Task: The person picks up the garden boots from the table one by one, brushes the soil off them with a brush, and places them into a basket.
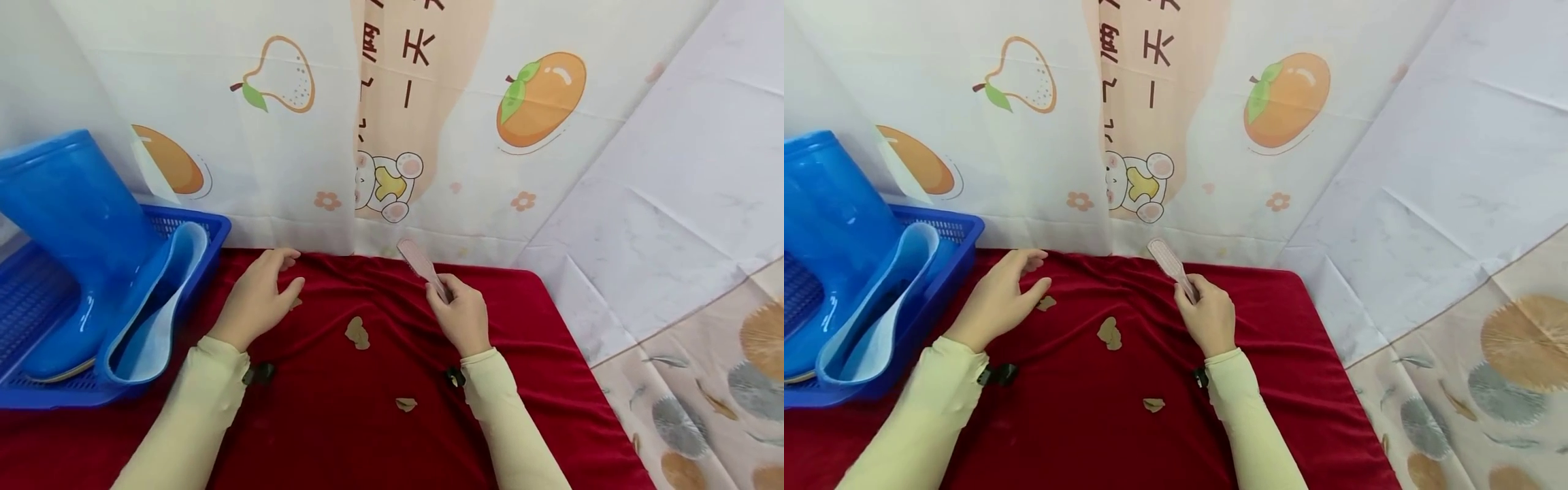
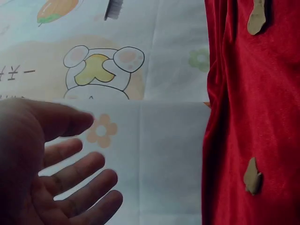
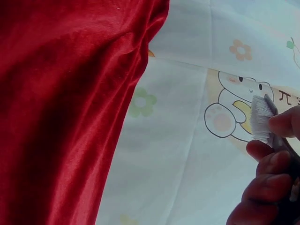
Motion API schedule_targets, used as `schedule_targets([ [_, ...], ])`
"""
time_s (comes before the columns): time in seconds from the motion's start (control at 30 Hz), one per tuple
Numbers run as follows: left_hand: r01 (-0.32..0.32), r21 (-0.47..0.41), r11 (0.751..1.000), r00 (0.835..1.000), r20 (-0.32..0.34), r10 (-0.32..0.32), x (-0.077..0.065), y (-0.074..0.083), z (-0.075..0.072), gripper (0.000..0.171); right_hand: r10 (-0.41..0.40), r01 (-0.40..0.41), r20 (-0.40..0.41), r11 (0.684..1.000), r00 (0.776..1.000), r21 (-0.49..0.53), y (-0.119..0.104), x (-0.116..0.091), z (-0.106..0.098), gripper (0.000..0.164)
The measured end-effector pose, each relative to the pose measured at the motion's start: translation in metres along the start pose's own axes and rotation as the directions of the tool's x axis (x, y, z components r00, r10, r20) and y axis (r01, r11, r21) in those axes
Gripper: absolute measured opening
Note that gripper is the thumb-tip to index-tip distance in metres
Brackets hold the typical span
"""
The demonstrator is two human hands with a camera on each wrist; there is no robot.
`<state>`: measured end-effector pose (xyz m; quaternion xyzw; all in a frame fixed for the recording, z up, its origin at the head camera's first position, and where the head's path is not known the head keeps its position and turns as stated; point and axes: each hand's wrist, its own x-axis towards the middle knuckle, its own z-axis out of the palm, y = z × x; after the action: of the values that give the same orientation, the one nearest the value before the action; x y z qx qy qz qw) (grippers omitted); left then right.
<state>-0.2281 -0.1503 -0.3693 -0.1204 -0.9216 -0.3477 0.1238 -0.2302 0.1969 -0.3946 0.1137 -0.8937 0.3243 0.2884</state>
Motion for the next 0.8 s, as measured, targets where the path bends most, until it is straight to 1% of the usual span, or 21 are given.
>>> schedule_targets([
  [0.17, 0.04, 0.0, 0.999, 0.999, 0.016, -0.04, 0.001, -0.003, 0.0, 0.05, -0.004, 0.004, -0.001, 1.0, 1.0, -0.008, 0.0, -0.003, -0.001, 0.014],
  [0.3, 0.043, -0.006, 0.999, 0.998, 0.039, -0.042, 0.0, -0.002, 0.001, 0.054, -0.002, 0.002, -0.002, 1.0, 1.0, -0.01, 0.001, -0.006, -0.001, 0.012],
  [0.53, 0.051, -0.013, 0.999, 0.998, 0.037, -0.05, -0.001, -0.003, -0.001, 0.055, -0.014, 0.014, 0.006, 1.0, 1.0, -0.011, 0.0, -0.004, 0.003, 0.013],
  [0.63, 0.052, -0.014, 0.999, 0.998, 0.037, -0.051, -0.001, -0.004, -0.002, 0.055, -0.019, 0.02, 0.016, 0.999, 1.0, -0.037, 0.002, -0.003, 0.005, 0.012],
  [0.8, 0.057, -0.016, 0.998, 0.997, 0.055, -0.056, 0.0, -0.007, 0.0, 0.057, -0.023, 0.028, 0.045, 0.992, 0.999, -0.12, 0.01, -0.002, 0.003, 0.011],
])
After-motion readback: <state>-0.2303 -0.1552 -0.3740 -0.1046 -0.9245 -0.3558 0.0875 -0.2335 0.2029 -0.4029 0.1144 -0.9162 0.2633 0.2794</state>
